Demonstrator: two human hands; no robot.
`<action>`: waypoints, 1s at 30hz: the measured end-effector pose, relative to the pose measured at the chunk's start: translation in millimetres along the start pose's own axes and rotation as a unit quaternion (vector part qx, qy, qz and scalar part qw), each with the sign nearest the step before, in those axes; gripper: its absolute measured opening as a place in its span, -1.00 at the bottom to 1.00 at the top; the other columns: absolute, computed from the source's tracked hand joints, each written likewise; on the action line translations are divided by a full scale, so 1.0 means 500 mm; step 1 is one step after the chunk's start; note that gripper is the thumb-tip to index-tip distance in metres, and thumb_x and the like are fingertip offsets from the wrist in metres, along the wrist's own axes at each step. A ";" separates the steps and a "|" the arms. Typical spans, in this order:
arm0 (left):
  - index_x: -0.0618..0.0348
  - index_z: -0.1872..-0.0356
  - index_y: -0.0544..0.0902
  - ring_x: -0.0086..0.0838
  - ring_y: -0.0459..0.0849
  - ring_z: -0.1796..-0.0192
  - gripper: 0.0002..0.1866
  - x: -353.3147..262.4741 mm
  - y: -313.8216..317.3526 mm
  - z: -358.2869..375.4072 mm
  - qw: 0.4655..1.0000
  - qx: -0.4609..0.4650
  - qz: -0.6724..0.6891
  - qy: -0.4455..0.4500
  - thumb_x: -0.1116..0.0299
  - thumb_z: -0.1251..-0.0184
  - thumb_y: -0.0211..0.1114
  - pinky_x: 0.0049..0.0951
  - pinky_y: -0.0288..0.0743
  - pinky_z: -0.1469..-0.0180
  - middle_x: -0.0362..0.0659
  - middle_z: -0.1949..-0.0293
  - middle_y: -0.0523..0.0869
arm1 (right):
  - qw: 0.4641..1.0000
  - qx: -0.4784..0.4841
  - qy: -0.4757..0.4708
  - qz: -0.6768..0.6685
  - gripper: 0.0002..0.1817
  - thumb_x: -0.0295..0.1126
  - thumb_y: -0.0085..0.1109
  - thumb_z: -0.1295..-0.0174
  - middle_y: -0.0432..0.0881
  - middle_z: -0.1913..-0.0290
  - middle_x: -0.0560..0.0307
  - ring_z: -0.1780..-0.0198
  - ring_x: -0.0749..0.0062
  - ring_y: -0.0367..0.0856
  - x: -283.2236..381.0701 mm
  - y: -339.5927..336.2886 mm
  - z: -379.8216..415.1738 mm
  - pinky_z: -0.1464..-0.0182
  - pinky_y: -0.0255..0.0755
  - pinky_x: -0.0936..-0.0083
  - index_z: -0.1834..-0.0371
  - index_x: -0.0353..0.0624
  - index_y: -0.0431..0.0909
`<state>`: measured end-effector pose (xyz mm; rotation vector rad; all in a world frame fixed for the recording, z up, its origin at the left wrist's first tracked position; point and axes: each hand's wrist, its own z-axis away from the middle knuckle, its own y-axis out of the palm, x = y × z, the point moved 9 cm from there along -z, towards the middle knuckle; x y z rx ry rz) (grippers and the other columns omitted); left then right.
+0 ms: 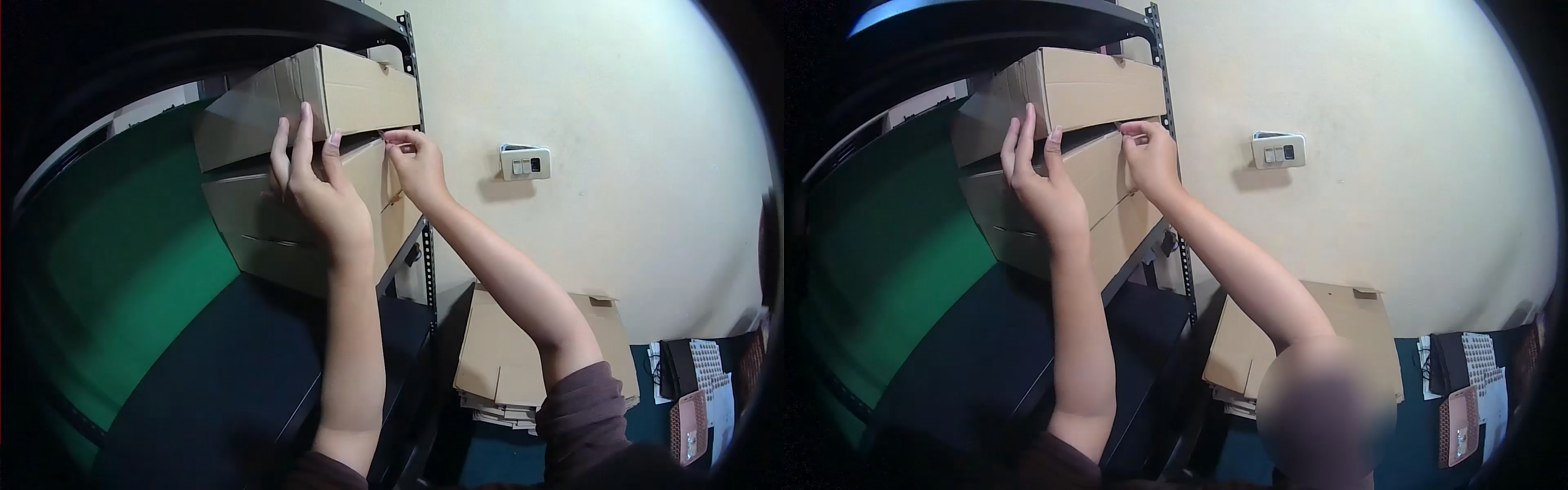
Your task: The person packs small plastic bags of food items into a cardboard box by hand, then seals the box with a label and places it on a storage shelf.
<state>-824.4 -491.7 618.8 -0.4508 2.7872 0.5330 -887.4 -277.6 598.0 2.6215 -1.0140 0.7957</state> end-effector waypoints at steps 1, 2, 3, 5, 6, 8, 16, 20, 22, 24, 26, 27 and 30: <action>0.08 -0.08 0.55 -0.21 0.39 -0.21 -0.67 -0.001 0.000 0.000 1.000 0.001 0.000 -0.001 0.39 -0.28 0.15 -0.22 0.25 -0.22 0.02 -0.13 0.42 | 1.000 -0.006 -0.013 -0.022 -0.80 -0.52 0.07 -0.11 0.59 0.24 0.05 0.33 0.48 0.55 0.001 0.000 -0.002 0.20 0.44 0.56 0.22 -0.30 0.61; 0.08 -0.08 0.55 -0.21 0.39 -0.21 -0.67 -0.002 0.001 0.000 1.000 0.001 0.002 0.000 0.39 -0.28 0.15 -0.22 0.25 -0.22 0.02 -0.13 0.42 | 1.000 -0.008 -0.014 -0.021 -0.80 -0.52 0.07 -0.11 0.59 0.24 0.05 0.33 0.48 0.55 -0.003 -0.005 -0.005 0.20 0.44 0.56 0.22 -0.30 0.61; 0.09 -0.09 0.54 -0.21 0.39 -0.21 -0.66 -0.004 0.000 0.001 1.000 0.001 -0.001 0.005 0.39 -0.28 0.15 -0.23 0.24 -0.22 0.02 -0.13 0.42 | 0.999 0.023 0.016 -0.034 -0.78 -0.53 0.06 -0.11 0.59 0.23 0.05 0.32 0.48 0.55 -0.010 0.000 -0.007 0.21 0.44 0.56 0.19 -0.28 0.61; 0.10 -0.09 0.54 -0.21 0.39 -0.21 -0.66 -0.004 -0.002 0.003 1.000 0.002 -0.003 0.010 0.40 -0.28 0.15 -0.23 0.24 -0.22 0.02 -0.14 0.42 | 0.997 0.052 0.046 -0.044 -0.76 -0.55 0.05 -0.10 0.59 0.23 0.05 0.32 0.48 0.55 -0.015 0.002 -0.003 0.21 0.44 0.57 0.16 -0.25 0.62; 0.11 -0.09 0.53 -0.21 0.39 -0.21 -0.66 -0.002 -0.004 0.005 1.000 -0.002 0.005 0.010 0.40 -0.28 0.15 -0.23 0.24 -0.23 0.02 -0.14 0.42 | 0.999 0.040 -0.020 -0.015 -0.74 -0.56 0.03 -0.10 0.59 0.23 0.05 0.30 0.45 0.55 0.012 -0.006 0.004 0.22 0.44 0.56 0.16 -0.23 0.62; 0.13 -0.10 0.53 -0.22 0.38 -0.22 -0.66 -0.005 -0.008 0.009 1.000 -0.006 -0.002 0.010 0.42 -0.28 0.15 -0.24 0.24 -0.23 0.02 -0.14 0.41 | 0.987 0.047 -0.135 0.075 -0.69 -0.60 0.00 -0.07 0.56 0.21 0.00 0.24 0.27 0.55 0.059 -0.009 0.026 0.21 0.46 0.48 0.11 -0.19 0.60; -0.06 -0.10 0.49 -0.19 0.40 -0.18 -0.61 -0.028 -0.021 0.030 0.992 0.055 -0.109 -0.028 0.36 -0.21 0.21 0.22 -0.07 -0.30 -0.17 -0.13 0.44 | 0.959 0.007 -0.231 0.164 -0.54 -0.72 -0.10 -0.06 0.55 0.21 -0.05 0.29 0.25 0.54 0.096 -0.055 0.042 0.21 0.44 0.47 -0.07 -0.20 0.45; -0.15 -0.13 0.44 -0.18 0.34 -0.23 -0.57 -0.028 -0.026 0.031 0.981 0.097 -0.156 -0.057 0.31 -0.20 0.22 0.34 -0.19 -0.28 -0.22 -0.12 0.43 | 0.985 -0.011 -0.133 0.108 -0.53 -0.68 -0.15 -0.12 0.61 0.16 -0.07 0.30 0.38 0.54 0.056 -0.070 0.012 0.21 0.42 0.55 -0.14 -0.18 0.39; -0.14 -0.13 0.43 -0.18 0.35 -0.23 -0.57 -0.022 -0.022 0.033 0.986 0.090 -0.133 -0.046 0.28 -0.20 0.21 0.34 -0.20 -0.29 -0.22 -0.13 0.43 | 0.984 0.009 -0.135 0.119 -0.53 -0.67 -0.15 -0.13 0.61 0.15 -0.06 0.29 0.36 0.55 0.044 -0.055 0.020 0.20 0.43 0.53 -0.16 -0.19 0.38; -0.14 -0.14 0.43 -0.18 0.35 -0.23 -0.57 -0.023 -0.019 0.033 0.990 0.082 -0.108 -0.036 0.26 -0.21 0.20 0.35 -0.21 -0.29 -0.22 -0.13 0.42 | 0.980 0.053 -0.137 0.131 -0.49 -0.64 -0.14 -0.13 0.57 0.06 -0.08 0.20 0.28 0.55 0.038 -0.032 0.033 0.14 0.44 0.48 -0.23 -0.19 0.29; -0.12 -0.13 0.42 -0.19 0.36 -0.22 -0.58 -0.024 -0.021 0.033 0.990 0.076 -0.115 -0.033 0.23 -0.22 0.18 0.31 -0.18 -0.29 -0.20 -0.13 0.42 | 0.978 0.056 -0.146 0.138 -0.45 -0.63 -0.13 -0.13 0.53 -0.01 -0.08 0.14 0.24 0.54 0.045 -0.017 0.056 0.10 0.44 0.45 -0.27 -0.19 0.23; -0.12 -0.13 0.42 -0.19 0.36 -0.22 -0.58 -0.022 -0.021 0.034 0.990 0.077 -0.114 -0.033 0.23 -0.22 0.18 0.31 -0.18 -0.29 -0.20 -0.13 0.42 | 0.976 0.057 -0.155 0.142 -0.41 -0.62 -0.12 -0.13 0.48 -0.07 -0.09 0.08 0.19 0.53 0.047 -0.008 0.069 0.06 0.44 0.42 -0.31 -0.18 0.16; -0.04 -0.10 0.44 -0.19 0.38 -0.20 -0.62 -0.029 -0.025 0.032 0.994 0.056 -0.089 -0.002 0.25 -0.24 0.13 0.13 -0.05 -0.26 -0.14 -0.12 0.42 | 0.958 0.077 -0.186 0.202 -0.33 -0.63 -0.09 -0.03 0.30 -0.19 -0.23 -0.14 -0.04 0.31 0.055 0.029 0.112 -0.16 0.25 0.31 -0.33 -0.28 0.08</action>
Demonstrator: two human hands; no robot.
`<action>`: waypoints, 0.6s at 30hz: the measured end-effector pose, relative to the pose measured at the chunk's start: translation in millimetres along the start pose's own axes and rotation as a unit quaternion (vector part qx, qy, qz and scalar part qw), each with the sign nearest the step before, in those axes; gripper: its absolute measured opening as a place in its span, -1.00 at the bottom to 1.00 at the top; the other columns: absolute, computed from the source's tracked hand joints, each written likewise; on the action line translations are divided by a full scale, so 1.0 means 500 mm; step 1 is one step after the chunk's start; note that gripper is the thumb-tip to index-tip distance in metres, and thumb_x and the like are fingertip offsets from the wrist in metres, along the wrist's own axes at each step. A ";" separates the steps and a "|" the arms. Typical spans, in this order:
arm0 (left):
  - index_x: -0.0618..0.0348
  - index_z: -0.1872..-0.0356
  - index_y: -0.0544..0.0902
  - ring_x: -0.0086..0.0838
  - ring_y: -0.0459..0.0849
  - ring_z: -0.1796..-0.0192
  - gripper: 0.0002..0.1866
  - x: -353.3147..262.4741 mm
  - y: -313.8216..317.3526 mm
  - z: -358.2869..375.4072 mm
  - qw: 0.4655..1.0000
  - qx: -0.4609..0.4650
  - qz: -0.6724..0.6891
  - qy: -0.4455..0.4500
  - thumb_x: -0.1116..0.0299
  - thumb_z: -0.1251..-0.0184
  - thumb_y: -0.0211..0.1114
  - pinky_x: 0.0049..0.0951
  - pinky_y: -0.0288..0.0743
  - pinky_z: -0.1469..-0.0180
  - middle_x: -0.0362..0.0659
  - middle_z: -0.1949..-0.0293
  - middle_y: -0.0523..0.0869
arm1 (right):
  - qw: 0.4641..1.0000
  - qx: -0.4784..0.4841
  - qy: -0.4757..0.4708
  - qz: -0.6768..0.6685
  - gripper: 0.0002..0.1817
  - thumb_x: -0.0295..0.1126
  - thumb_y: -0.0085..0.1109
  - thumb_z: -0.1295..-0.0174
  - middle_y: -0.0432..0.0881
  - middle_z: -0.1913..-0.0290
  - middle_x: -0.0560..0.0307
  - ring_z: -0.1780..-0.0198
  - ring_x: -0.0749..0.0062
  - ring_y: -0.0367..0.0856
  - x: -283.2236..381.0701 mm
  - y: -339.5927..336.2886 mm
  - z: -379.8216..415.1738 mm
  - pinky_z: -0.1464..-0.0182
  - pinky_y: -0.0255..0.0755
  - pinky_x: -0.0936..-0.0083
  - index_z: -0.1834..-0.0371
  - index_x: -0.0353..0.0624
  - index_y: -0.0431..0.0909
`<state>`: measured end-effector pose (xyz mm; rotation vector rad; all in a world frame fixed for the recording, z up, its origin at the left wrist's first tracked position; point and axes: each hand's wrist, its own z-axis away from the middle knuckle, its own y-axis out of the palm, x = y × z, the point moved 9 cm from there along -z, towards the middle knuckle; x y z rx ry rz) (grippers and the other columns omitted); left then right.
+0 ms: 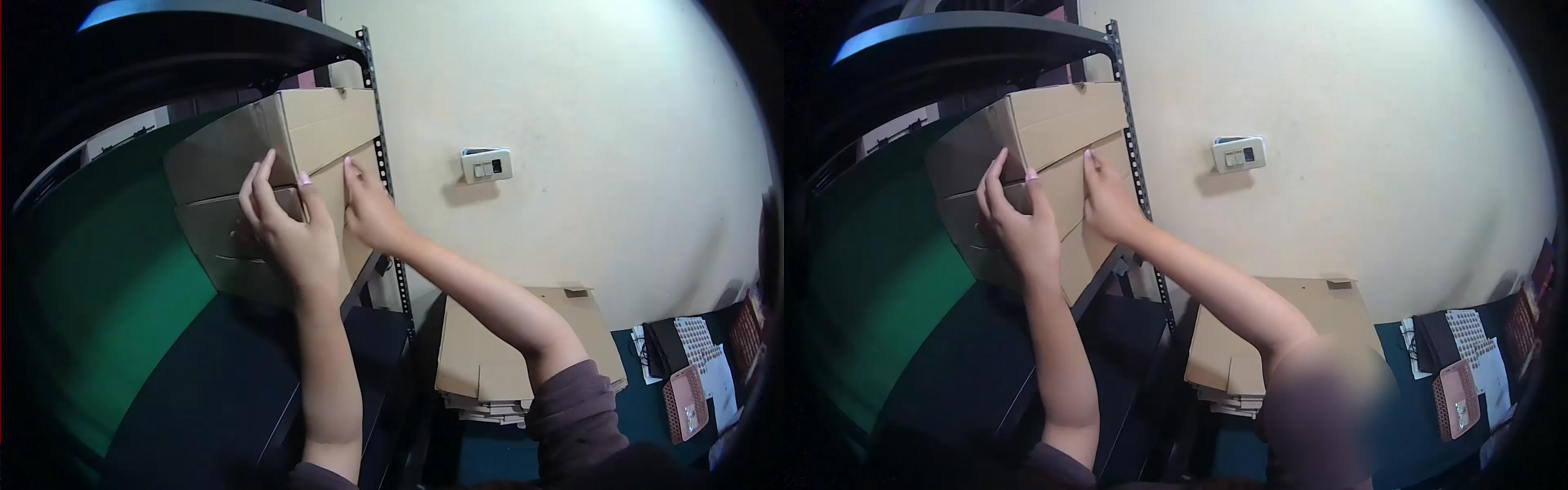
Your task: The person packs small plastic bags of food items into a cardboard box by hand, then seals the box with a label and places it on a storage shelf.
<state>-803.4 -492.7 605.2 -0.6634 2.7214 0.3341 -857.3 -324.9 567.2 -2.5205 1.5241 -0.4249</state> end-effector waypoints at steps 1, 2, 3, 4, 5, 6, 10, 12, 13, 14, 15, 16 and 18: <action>-0.01 -0.09 0.44 -0.18 0.38 -0.18 -0.62 0.001 0.001 0.000 1.000 -0.008 0.016 -0.001 0.26 -0.24 0.12 0.05 -0.01 -0.26 -0.12 -0.11 0.43 | 0.999 0.014 -0.018 0.032 -0.28 -0.63 -0.07 0.02 0.20 -0.25 -0.29 -0.25 -0.16 0.20 0.011 0.005 0.005 -0.27 0.15 0.25 -0.34 -0.32 0.03; 0.01 -0.09 0.44 -0.18 0.37 -0.18 -0.62 -0.002 0.002 0.001 1.000 -0.010 0.015 0.001 0.27 -0.23 0.12 0.03 0.01 -0.25 -0.10 -0.10 0.42 | 0.999 0.012 -0.018 0.038 -0.28 -0.63 -0.07 0.02 0.20 -0.25 -0.29 -0.25 -0.16 0.20 0.014 0.000 0.008 -0.27 0.15 0.25 -0.34 -0.32 0.03; 0.03 -0.09 0.44 -0.19 0.36 -0.18 -0.61 -0.004 0.000 0.003 1.000 -0.012 0.013 0.003 0.28 -0.22 0.13 0.01 0.03 -0.25 -0.08 -0.10 0.42 | 0.999 0.030 -0.004 0.012 -0.28 -0.64 -0.07 0.03 0.18 -0.27 -0.27 -0.27 -0.17 0.16 0.015 -0.001 0.011 -0.30 0.10 0.23 -0.33 -0.31 0.05; 0.03 -0.09 0.44 -0.19 0.36 -0.18 -0.61 -0.002 0.000 0.002 1.000 -0.010 0.017 0.003 0.28 -0.22 0.13 0.01 0.03 -0.25 -0.08 -0.10 0.42 | 0.999 0.048 0.010 -0.015 -0.28 -0.64 -0.06 0.04 0.15 -0.28 -0.25 -0.29 -0.18 0.11 0.013 -0.003 0.014 -0.33 0.04 0.21 -0.32 -0.30 0.07; 0.05 -0.09 0.44 -0.19 0.36 -0.19 -0.61 0.000 -0.001 0.001 0.999 -0.013 0.040 0.003 0.28 -0.22 0.13 0.01 0.03 -0.25 -0.07 -0.10 0.41 | 0.999 0.048 0.013 -0.011 -0.28 -0.64 -0.06 0.04 0.15 -0.28 -0.25 -0.29 -0.18 0.11 0.012 -0.017 0.014 -0.33 0.04 0.21 -0.32 -0.30 0.07; 0.07 -0.09 0.44 -0.19 0.35 -0.19 -0.61 -0.008 -0.001 0.004 0.998 -0.015 0.065 0.003 0.29 -0.21 0.14 0.01 0.03 -0.25 -0.05 -0.10 0.41 | 0.998 0.070 0.004 -0.003 -0.30 -0.65 -0.06 0.04 0.18 -0.26 -0.25 -0.28 -0.16 0.13 0.012 -0.026 0.014 -0.32 0.07 0.22 -0.31 -0.29 0.10; 0.05 -0.04 0.48 -0.19 0.35 -0.19 -0.64 -0.078 -0.022 0.056 0.997 -0.041 0.006 0.065 0.34 -0.18 0.12 -0.03 0.00 -0.31 -0.07 -0.10 0.41 | 0.996 0.081 -0.012 0.033 -0.40 -0.61 0.00 0.00 0.31 -0.18 -0.14 -0.23 -0.04 0.22 0.003 -0.115 0.048 -0.28 0.14 0.25 -0.22 -0.20 0.26; 0.02 0.02 0.53 -0.21 0.37 -0.19 -0.68 -0.146 0.002 0.128 0.967 0.050 0.047 0.247 0.38 -0.15 0.11 -0.04 -0.01 -0.33 -0.10 -0.04 0.46 | 0.998 0.058 0.000 0.035 -0.61 -0.56 0.04 -0.07 0.42 -0.07 -0.07 -0.15 0.01 0.30 -0.003 -0.196 0.092 -0.20 0.21 0.25 -0.03 -0.17 0.43; 0.01 0.07 0.55 -0.23 0.43 -0.14 -0.69 -0.149 0.022 0.174 0.946 0.103 0.113 0.285 0.41 -0.10 0.11 -0.02 0.06 -0.31 -0.13 0.04 0.52 | 0.995 0.068 0.028 0.070 -0.69 -0.55 0.04 -0.08 0.42 -0.06 -0.07 -0.14 0.02 0.31 -0.031 -0.228 0.136 -0.19 0.22 0.26 0.06 -0.17 0.46; 0.03 0.10 0.55 -0.21 0.49 -0.06 -0.70 -0.146 0.046 0.225 0.934 0.168 0.147 0.277 0.43 -0.08 0.12 -0.03 0.14 -0.29 -0.13 0.09 0.54 | 0.990 0.078 0.055 0.105 -0.76 -0.55 0.05 -0.09 0.43 -0.04 -0.07 -0.13 0.03 0.32 -0.067 -0.261 0.190 -0.17 0.23 0.27 0.14 -0.17 0.49; 0.05 0.11 0.55 -0.20 0.50 -0.04 -0.71 -0.131 0.079 0.282 0.923 0.238 0.177 0.243 0.44 -0.08 0.12 -0.04 0.17 -0.27 -0.12 0.10 0.54 | 0.983 0.089 0.086 0.134 -0.81 -0.53 0.07 -0.06 0.44 -0.02 -0.09 -0.12 0.01 0.32 -0.094 -0.300 0.252 -0.15 0.25 0.25 0.22 -0.20 0.49; 0.06 0.13 0.55 -0.18 0.51 -0.02 -0.72 -0.115 0.109 0.345 0.907 0.304 0.203 0.208 0.44 -0.07 0.13 -0.05 0.20 -0.26 -0.11 0.12 0.54 | 0.975 0.102 0.114 0.162 -0.85 -0.52 0.09 -0.03 0.44 -0.01 -0.11 -0.11 -0.01 0.33 -0.116 -0.343 0.317 -0.14 0.27 0.24 0.29 -0.22 0.50; 0.11 0.08 0.51 -0.08 0.46 -0.06 -0.72 -0.062 0.158 0.493 0.869 0.449 0.193 0.070 0.42 -0.13 0.13 -0.06 0.22 -0.25 -0.06 0.05 0.50 | 0.936 0.128 0.221 0.244 -0.86 -0.48 0.11 -0.05 0.45 -0.02 -0.10 -0.12 -0.03 0.33 -0.162 -0.448 0.456 -0.16 0.24 0.22 0.29 -0.20 0.53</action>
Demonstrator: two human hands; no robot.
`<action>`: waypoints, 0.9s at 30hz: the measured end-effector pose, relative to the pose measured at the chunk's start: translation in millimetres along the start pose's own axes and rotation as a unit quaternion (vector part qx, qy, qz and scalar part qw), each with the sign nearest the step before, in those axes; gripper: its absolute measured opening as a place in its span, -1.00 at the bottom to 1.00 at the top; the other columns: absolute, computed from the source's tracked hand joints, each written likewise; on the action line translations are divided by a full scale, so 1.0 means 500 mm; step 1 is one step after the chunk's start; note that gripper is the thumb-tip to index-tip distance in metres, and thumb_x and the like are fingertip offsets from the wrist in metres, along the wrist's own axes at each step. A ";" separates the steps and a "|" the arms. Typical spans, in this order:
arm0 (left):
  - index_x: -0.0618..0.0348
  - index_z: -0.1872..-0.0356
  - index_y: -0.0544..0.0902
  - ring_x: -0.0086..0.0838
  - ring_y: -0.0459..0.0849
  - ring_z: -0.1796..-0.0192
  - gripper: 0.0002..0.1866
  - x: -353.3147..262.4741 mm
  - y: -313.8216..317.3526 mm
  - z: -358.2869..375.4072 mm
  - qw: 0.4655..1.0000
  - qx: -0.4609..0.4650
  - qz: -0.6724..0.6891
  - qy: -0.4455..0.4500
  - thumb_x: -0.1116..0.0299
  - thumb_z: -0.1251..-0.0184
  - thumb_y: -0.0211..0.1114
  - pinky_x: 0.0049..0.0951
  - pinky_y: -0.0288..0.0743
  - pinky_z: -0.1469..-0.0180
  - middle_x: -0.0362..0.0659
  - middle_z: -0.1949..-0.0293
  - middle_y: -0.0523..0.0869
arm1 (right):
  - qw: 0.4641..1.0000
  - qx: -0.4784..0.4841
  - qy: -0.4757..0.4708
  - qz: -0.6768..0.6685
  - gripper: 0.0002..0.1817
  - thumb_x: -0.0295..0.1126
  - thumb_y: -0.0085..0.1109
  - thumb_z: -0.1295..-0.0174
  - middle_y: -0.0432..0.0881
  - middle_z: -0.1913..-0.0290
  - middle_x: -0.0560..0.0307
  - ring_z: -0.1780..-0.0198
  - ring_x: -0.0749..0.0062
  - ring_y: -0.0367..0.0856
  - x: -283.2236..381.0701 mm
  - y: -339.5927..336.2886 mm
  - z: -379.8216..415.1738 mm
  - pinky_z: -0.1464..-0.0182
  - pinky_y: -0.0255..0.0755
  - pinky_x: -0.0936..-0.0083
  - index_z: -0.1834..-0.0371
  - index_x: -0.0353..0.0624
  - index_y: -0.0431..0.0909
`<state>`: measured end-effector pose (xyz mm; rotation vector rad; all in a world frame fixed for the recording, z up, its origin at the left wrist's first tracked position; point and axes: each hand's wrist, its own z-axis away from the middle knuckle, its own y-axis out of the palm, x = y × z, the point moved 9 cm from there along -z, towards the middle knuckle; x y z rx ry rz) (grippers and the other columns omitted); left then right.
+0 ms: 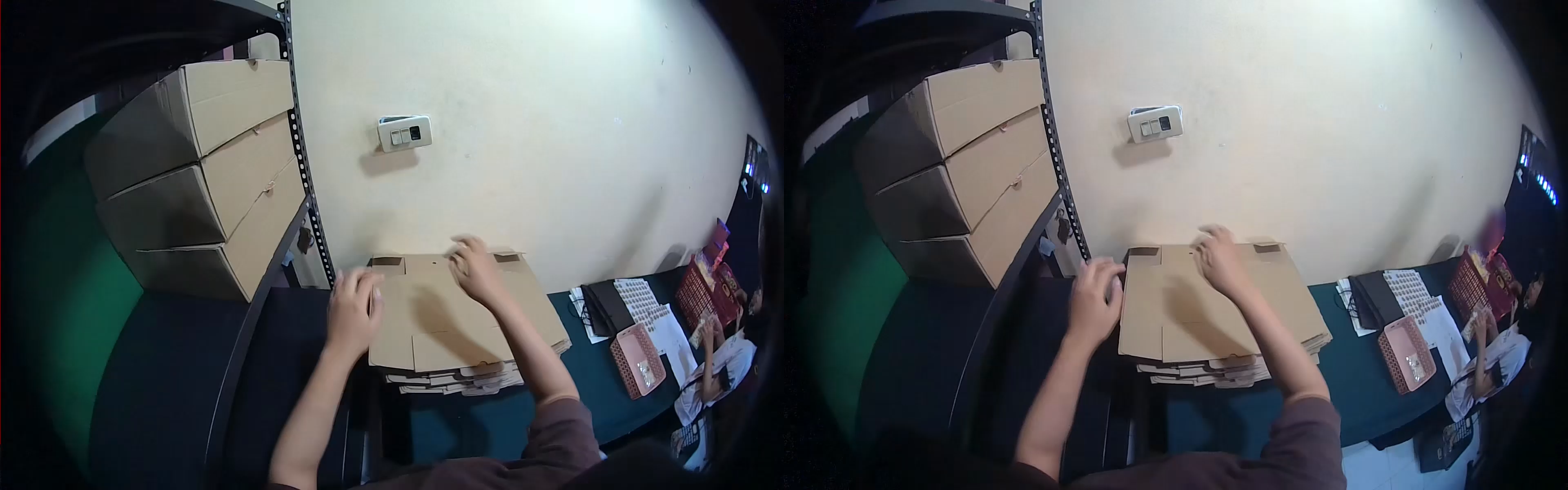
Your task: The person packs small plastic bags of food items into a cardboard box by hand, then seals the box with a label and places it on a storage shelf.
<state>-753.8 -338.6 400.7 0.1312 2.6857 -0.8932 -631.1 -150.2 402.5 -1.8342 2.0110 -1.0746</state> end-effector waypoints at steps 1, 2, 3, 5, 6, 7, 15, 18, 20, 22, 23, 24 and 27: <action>0.14 -0.03 0.45 -0.03 0.40 -0.11 -0.64 0.042 0.068 0.056 0.996 0.052 0.027 -0.069 0.37 -0.18 0.14 -0.07 0.22 -0.25 0.01 -0.04 0.42 | 0.998 -0.016 0.054 0.038 -0.81 -0.45 0.12 -0.07 0.45 -0.03 -0.13 -0.13 -0.05 0.33 -0.095 -0.013 0.068 -0.19 0.23 0.21 0.23 -0.20 0.54; 0.20 -0.13 0.36 0.04 0.33 -0.19 -0.54 0.086 0.134 0.122 0.984 0.115 0.051 -0.124 0.31 -0.21 0.15 -0.10 0.19 -0.27 0.10 -0.14 0.33 | 0.985 0.014 0.157 0.063 -0.72 -0.39 0.14 -0.09 0.44 -0.04 -0.16 -0.14 -0.07 0.33 -0.179 -0.031 0.137 -0.20 0.21 0.20 0.12 -0.21 0.52; 0.24 -0.13 0.36 0.03 0.29 -0.25 -0.52 0.119 0.190 0.189 0.977 0.155 0.033 -0.141 0.27 -0.20 0.19 -0.16 0.19 -0.27 0.15 -0.20 0.29 | 0.974 0.009 0.205 0.092 -0.60 -0.32 0.21 -0.07 0.45 -0.05 -0.15 -0.17 -0.07 0.31 -0.242 -0.058 0.213 -0.22 0.20 0.20 0.01 -0.21 0.45; 0.26 -0.15 0.34 0.02 0.28 -0.26 -0.46 0.135 0.235 0.273 0.964 0.174 0.108 -0.172 0.26 -0.17 0.24 -0.20 0.17 -0.29 0.15 -0.20 0.30 | 0.918 0.050 0.347 0.184 -0.41 -0.17 0.25 -0.05 0.41 -0.11 -0.17 -0.21 -0.09 0.27 -0.329 -0.112 0.359 -0.24 0.17 0.18 -0.12 -0.24 0.36; 0.27 -0.17 0.34 0.04 0.27 -0.26 -0.43 0.128 0.242 0.289 0.960 0.179 0.111 -0.185 0.27 -0.15 0.27 -0.18 0.15 -0.30 0.15 -0.20 0.31 | 0.897 0.055 0.380 0.218 -0.33 -0.10 0.25 -0.04 0.36 -0.16 -0.18 -0.23 -0.07 0.25 -0.345 -0.133 0.419 -0.24 0.15 0.16 -0.16 -0.26 0.32; 0.27 -0.17 0.34 0.04 0.27 -0.26 -0.43 0.114 0.247 0.291 0.960 0.183 0.113 -0.177 0.27 -0.15 0.27 -0.18 0.15 -0.30 0.15 -0.20 0.31 | 0.873 0.060 0.415 0.251 -0.26 -0.02 0.24 -0.03 0.32 -0.21 -0.19 -0.25 -0.05 0.23 -0.357 -0.148 0.475 -0.25 0.14 0.14 -0.19 -0.27 0.28; 0.17 -0.26 0.26 -0.03 0.28 -0.28 -0.14 0.056 0.187 0.252 0.958 0.014 0.094 -0.270 0.63 0.21 0.42 -0.22 0.22 -0.28 0.11 -0.14 0.37 | 0.854 0.037 0.480 0.196 -0.15 0.04 0.24 -0.02 0.16 -0.33 -0.08 -0.34 -0.04 0.09 -0.356 -0.158 0.565 -0.28 0.05 0.08 -0.30 -0.21 0.14; 0.03 -0.34 0.17 -0.06 0.35 -0.20 -0.03 0.002 0.151 0.206 0.952 -0.005 0.114 -0.283 0.73 0.23 0.36 -0.26 0.23 -0.26 0.11 -0.24 0.23 | 0.884 0.001 0.448 0.132 -0.09 0.14 0.17 -0.04 0.12 -0.33 -0.13 -0.37 -0.03 0.04 -0.390 -0.149 0.575 -0.29 -0.06 -0.05 -0.31 -0.26 0.11; -0.02 -0.38 0.12 -0.17 0.46 -0.07 -0.02 -0.023 0.139 0.189 0.947 -0.046 0.126 -0.292 0.83 0.17 0.25 -0.35 0.28 -0.19 0.10 -0.33 0.09 | 0.885 -0.039 0.450 0.110 -0.10 0.09 0.19 -0.04 0.10 -0.35 -0.16 -0.39 -0.01 0.00 -0.388 -0.145 0.586 -0.29 -0.10 -0.07 -0.33 -0.23 0.08; -0.02 -0.39 0.10 -0.24 0.48 -0.06 -0.05 -0.044 0.161 0.177 0.907 -0.086 0.268 -0.314 0.83 0.12 0.20 -0.39 0.31 -0.17 0.11 -0.32 0.10 | 0.887 -0.093 0.442 0.090 -0.11 0.02 0.21 -0.05 -0.02 -0.38 -0.19 -0.41 -0.05 -0.10 -0.393 -0.144 0.608 -0.29 -0.18 -0.14 -0.38 -0.15 0.01; -0.03 -0.39 0.09 -0.30 0.49 -0.04 -0.08 -0.042 0.179 0.181 0.843 -0.128 0.397 -0.339 0.83 0.07 0.16 -0.42 0.33 -0.14 0.12 -0.32 0.12 | 0.889 -0.112 0.436 0.085 -0.10 0.00 0.21 -0.06 -0.07 -0.40 -0.21 -0.42 -0.08 -0.13 -0.390 -0.147 0.613 -0.28 -0.20 -0.16 -0.40 -0.13 -0.02; 0.08 -0.40 0.05 -0.40 0.51 -0.03 -0.17 -0.013 0.203 0.192 0.831 -0.135 0.405 -0.357 0.81 -0.04 0.06 -0.48 0.35 -0.11 0.12 -0.24 0.29 | 0.883 -0.129 0.446 0.068 -0.08 -0.02 0.21 -0.06 -0.11 -0.40 -0.23 -0.42 -0.11 -0.16 -0.388 -0.153 0.620 -0.29 -0.20 -0.15 -0.41 -0.12 -0.06; 0.41 -0.20 0.33 -0.40 0.52 -0.05 -0.53 -0.060 0.202 0.176 0.863 -0.137 0.371 -0.315 0.69 -0.21 0.03 -0.45 0.33 -0.14 0.04 -0.01 0.56 | 0.887 -0.183 0.423 0.007 -0.04 -0.04 0.21 -0.09 -0.15 -0.39 -0.27 -0.40 -0.16 -0.19 -0.392 -0.196 0.632 -0.33 -0.23 -0.03 -0.43 -0.10 -0.18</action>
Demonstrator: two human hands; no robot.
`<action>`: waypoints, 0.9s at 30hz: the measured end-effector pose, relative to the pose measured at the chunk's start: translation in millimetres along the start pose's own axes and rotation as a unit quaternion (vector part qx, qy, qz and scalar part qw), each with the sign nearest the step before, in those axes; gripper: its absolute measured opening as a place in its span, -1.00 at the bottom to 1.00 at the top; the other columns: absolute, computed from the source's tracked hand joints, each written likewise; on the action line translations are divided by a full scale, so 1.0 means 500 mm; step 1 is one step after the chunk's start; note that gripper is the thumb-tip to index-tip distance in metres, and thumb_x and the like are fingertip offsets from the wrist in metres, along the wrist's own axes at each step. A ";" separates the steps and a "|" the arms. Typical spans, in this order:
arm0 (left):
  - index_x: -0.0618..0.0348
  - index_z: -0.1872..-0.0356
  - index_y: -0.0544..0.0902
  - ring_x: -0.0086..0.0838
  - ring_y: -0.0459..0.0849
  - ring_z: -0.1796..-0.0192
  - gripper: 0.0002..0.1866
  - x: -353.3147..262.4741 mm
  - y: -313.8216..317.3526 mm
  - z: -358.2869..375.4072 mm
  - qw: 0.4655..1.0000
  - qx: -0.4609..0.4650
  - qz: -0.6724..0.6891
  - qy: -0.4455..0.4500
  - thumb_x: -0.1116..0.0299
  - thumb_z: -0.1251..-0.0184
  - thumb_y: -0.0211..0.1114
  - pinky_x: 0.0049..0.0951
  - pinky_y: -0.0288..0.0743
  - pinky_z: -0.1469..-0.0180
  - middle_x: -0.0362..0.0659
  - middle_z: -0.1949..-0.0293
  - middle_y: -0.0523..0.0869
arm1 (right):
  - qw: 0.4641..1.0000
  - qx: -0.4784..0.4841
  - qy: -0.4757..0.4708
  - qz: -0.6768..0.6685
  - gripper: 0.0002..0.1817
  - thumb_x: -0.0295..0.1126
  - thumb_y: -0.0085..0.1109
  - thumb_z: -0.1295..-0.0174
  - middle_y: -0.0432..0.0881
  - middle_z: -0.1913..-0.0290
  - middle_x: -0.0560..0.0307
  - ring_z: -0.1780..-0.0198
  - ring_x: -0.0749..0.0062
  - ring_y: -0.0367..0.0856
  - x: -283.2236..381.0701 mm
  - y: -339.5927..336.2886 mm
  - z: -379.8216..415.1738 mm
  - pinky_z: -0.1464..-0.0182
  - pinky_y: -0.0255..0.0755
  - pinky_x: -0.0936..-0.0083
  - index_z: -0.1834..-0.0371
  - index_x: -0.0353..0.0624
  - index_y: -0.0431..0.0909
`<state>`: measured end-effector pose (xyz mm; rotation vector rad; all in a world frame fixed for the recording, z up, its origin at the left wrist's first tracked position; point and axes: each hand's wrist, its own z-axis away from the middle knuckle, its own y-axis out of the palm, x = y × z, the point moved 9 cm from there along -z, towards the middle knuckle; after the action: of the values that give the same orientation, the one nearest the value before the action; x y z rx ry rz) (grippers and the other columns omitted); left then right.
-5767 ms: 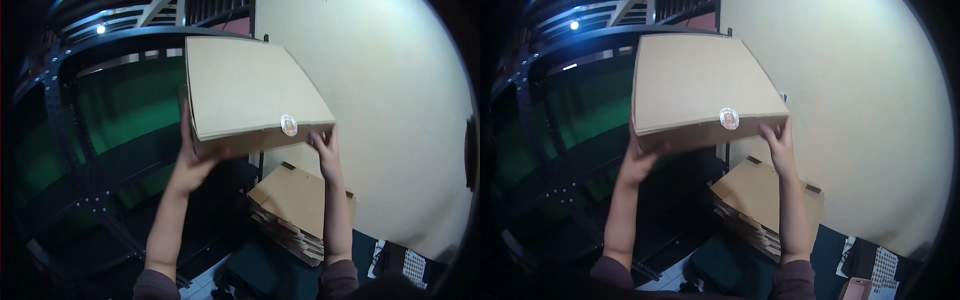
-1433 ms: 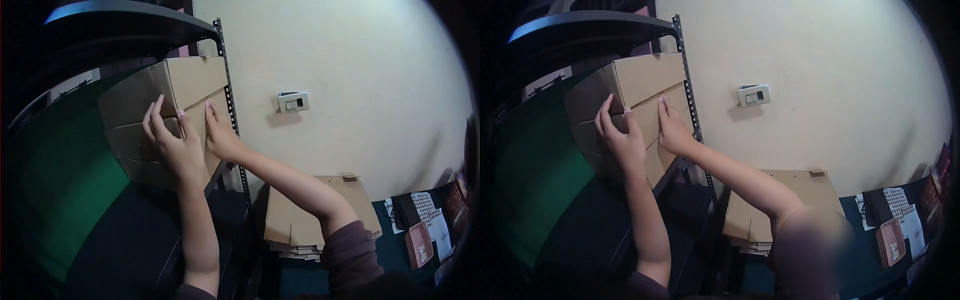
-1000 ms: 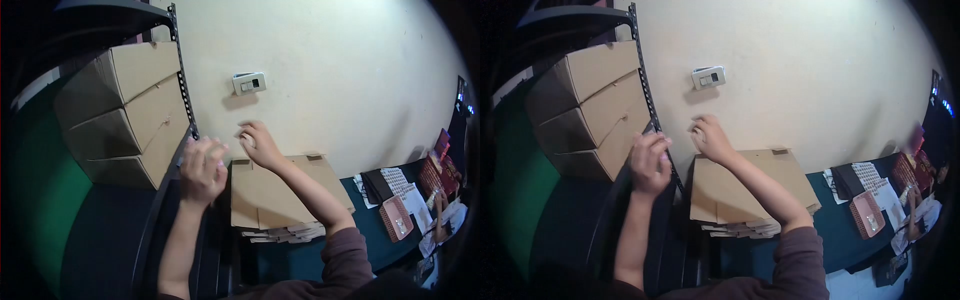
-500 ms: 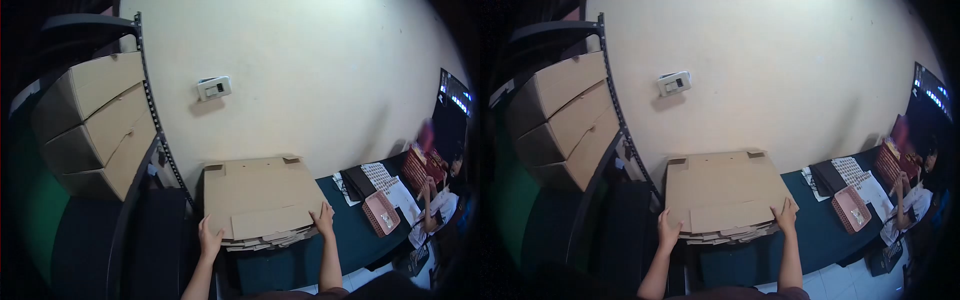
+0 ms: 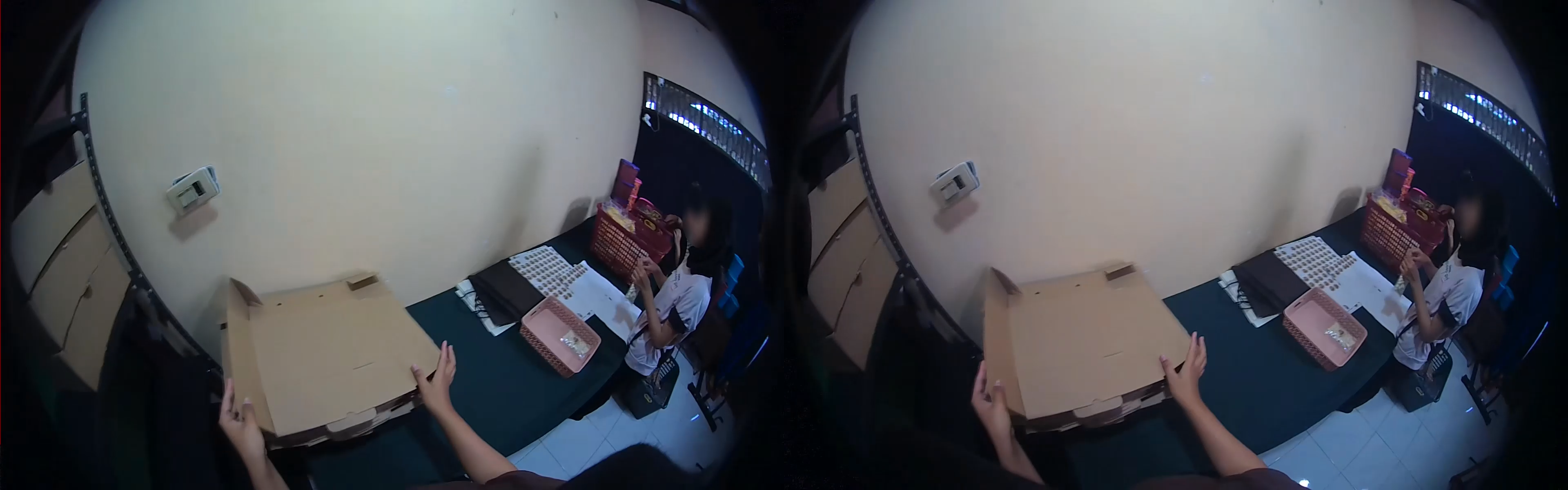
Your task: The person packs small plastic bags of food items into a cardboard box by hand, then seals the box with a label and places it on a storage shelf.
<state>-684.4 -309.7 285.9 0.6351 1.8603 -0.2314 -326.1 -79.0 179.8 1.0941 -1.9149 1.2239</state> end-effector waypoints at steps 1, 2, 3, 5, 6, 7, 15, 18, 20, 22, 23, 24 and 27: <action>0.42 -0.14 0.39 -0.40 0.52 -0.05 -0.60 -0.060 0.033 0.027 0.999 -0.012 -0.019 0.031 0.65 -0.24 0.04 -0.45 0.32 -0.15 0.04 -0.01 0.56 | 0.999 0.001 0.009 -0.034 -0.04 -0.08 0.20 -0.12 -0.14 -0.39 -0.26 -0.40 -0.11 -0.15 -0.013 -0.020 -0.006 -0.34 -0.19 0.05 -0.44 -0.06 -0.25; 0.44 -0.08 0.45 -0.40 0.52 -0.05 -0.66 -0.122 0.063 0.058 0.997 -0.026 -0.038 0.062 0.60 -0.27 0.06 -0.45 0.32 -0.15 0.04 -0.01 0.56 | 0.998 0.004 0.017 -0.067 -0.03 -0.12 0.19 -0.15 -0.14 -0.38 -0.24 -0.40 -0.06 -0.11 -0.027 -0.038 -0.010 -0.36 -0.15 0.13 -0.44 -0.03 -0.33; 0.44 -0.05 0.47 -0.40 0.52 -0.05 -0.68 -0.141 0.077 0.077 0.996 -0.045 -0.049 0.064 0.54 -0.30 0.08 -0.47 0.33 -0.14 0.02 0.00 0.57 | 0.975 0.030 0.070 -0.207 -0.02 -0.19 0.19 -0.17 -0.02 -0.35 -0.22 -0.35 0.00 0.03 -0.063 -0.030 -0.012 -0.32 -0.02 0.16 -0.44 -0.02 -0.38; 0.31 -0.18 0.38 -0.40 0.47 -0.10 -0.56 -0.140 0.111 0.125 0.999 -0.010 -0.041 0.018 0.45 -0.27 0.16 -0.45 0.29 -0.18 0.03 -0.08 0.49 | 0.873 0.112 0.217 -0.422 -0.01 -0.34 0.16 -0.19 0.20 -0.25 -0.16 -0.21 0.12 0.30 -0.154 -0.009 -0.014 -0.22 0.21 0.23 -0.43 0.00 -0.49; 0.30 -0.12 0.41 -0.47 0.46 0.08 -0.61 -0.156 0.125 0.162 0.997 -0.017 -0.030 0.064 0.48 -0.26 0.15 -0.53 0.30 0.01 -0.04 0.06 0.53 | 0.788 0.171 0.322 -0.496 0.01 -0.41 0.15 -0.20 0.30 -0.19 -0.13 -0.13 0.19 0.42 -0.193 0.009 0.007 -0.15 0.33 0.27 -0.42 0.02 -0.54; 0.29 -0.07 0.45 -0.53 0.45 0.27 -0.66 -0.173 0.143 0.197 0.993 -0.024 -0.024 0.111 0.51 -0.26 0.15 -0.61 0.31 0.19 -0.11 0.19 0.56 | 0.746 0.183 0.370 -0.522 -0.10 -0.42 0.14 -0.21 0.37 -0.13 -0.06 -0.07 0.27 0.47 -0.222 0.008 0.013 -0.10 0.37 0.30 -0.42 -0.01 -0.36; 0.23 -0.10 0.42 -0.43 0.57 0.17 -0.59 -0.145 0.351 0.386 0.773 0.353 0.027 0.527 0.67 -0.19 0.01 -0.51 0.44 0.10 -0.04 0.11 0.58 | 0.644 0.236 0.435 -0.584 -0.75 -0.38 0.12 -0.23 0.58 0.12 0.20 0.06 0.43 0.57 -0.432 -0.153 -0.026 -0.02 0.44 0.40 0.03 -0.10 0.42; 0.26 -0.27 0.25 -0.40 0.41 -0.17 -0.40 -0.149 0.419 0.392 0.997 0.019 0.011 0.074 0.48 -0.17 0.22 -0.42 0.25 -0.22 0.02 -0.16 0.40 | 0.665 0.117 0.397 -0.622 -0.69 -0.38 0.17 -0.18 0.56 0.09 0.13 0.00 0.34 0.53 -0.529 -0.273 -0.082 -0.05 0.41 0.36 0.02 -0.16 0.41; 0.26 -0.28 0.21 -0.39 0.38 -0.19 -0.35 -0.224 0.543 0.410 0.992 0.101 0.039 0.059 0.51 -0.13 0.23 -0.40 0.23 -0.24 0.01 -0.18 0.38 | 0.655 -0.002 0.367 -0.661 -0.66 -0.33 0.17 -0.19 0.51 -0.03 0.12 -0.09 0.28 0.47 -0.519 -0.398 -0.126 -0.13 0.37 0.30 -0.02 -0.15 0.42; 0.26 -0.30 0.17 -0.39 0.36 -0.21 -0.30 -0.231 0.602 0.425 0.981 0.175 0.069 0.047 0.54 -0.09 0.25 -0.39 0.20 -0.26 0.00 -0.20 0.35 | 0.643 0.002 0.334 -0.689 -0.59 -0.27 0.16 -0.20 0.45 -0.11 0.09 -0.16 0.21 0.40 -0.530 -0.484 -0.148 -0.18 0.32 0.23 -0.08 -0.14 0.39; 0.26 -0.28 0.20 -0.40 0.36 -0.21 -0.32 -0.176 0.642 0.430 0.962 0.253 0.098 -0.039 0.57 -0.08 0.24 -0.38 0.20 -0.26 -0.03 -0.18 0.37 | 0.633 -0.012 0.328 -0.701 -0.56 -0.26 0.11 -0.23 0.45 -0.12 0.07 -0.16 0.20 0.39 -0.562 -0.516 -0.151 -0.18 0.31 0.21 -0.16 -0.10 0.34; 0.27 -0.27 0.22 -0.41 0.37 -0.20 -0.33 -0.122 0.681 0.445 0.928 0.328 0.125 -0.124 0.60 -0.07 0.23 -0.38 0.20 -0.27 -0.06 -0.16 0.39 | 0.633 -0.009 0.329 -0.701 -0.56 -0.26 0.11 -0.23 0.45 -0.12 0.07 -0.16 0.20 0.39 -0.568 -0.545 -0.155 -0.18 0.31 0.21 -0.16 -0.10 0.34; 0.31 -0.22 0.27 -0.43 0.48 -0.07 -0.40 0.064 0.689 0.511 0.895 0.381 0.058 -0.227 0.64 -0.09 0.23 -0.44 0.31 -0.16 -0.08 -0.02 0.52 | 0.760 -0.068 0.265 -0.589 -0.50 -0.34 0.12 -0.21 0.42 -0.14 0.07 -0.17 0.20 0.38 -0.565 -0.662 -0.156 -0.19 0.30 0.24 -0.22 -0.14 0.27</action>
<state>-303.5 -125.6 208.4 1.1069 1.2328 -0.9748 103.1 5.5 115.7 1.3174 -0.5668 0.5130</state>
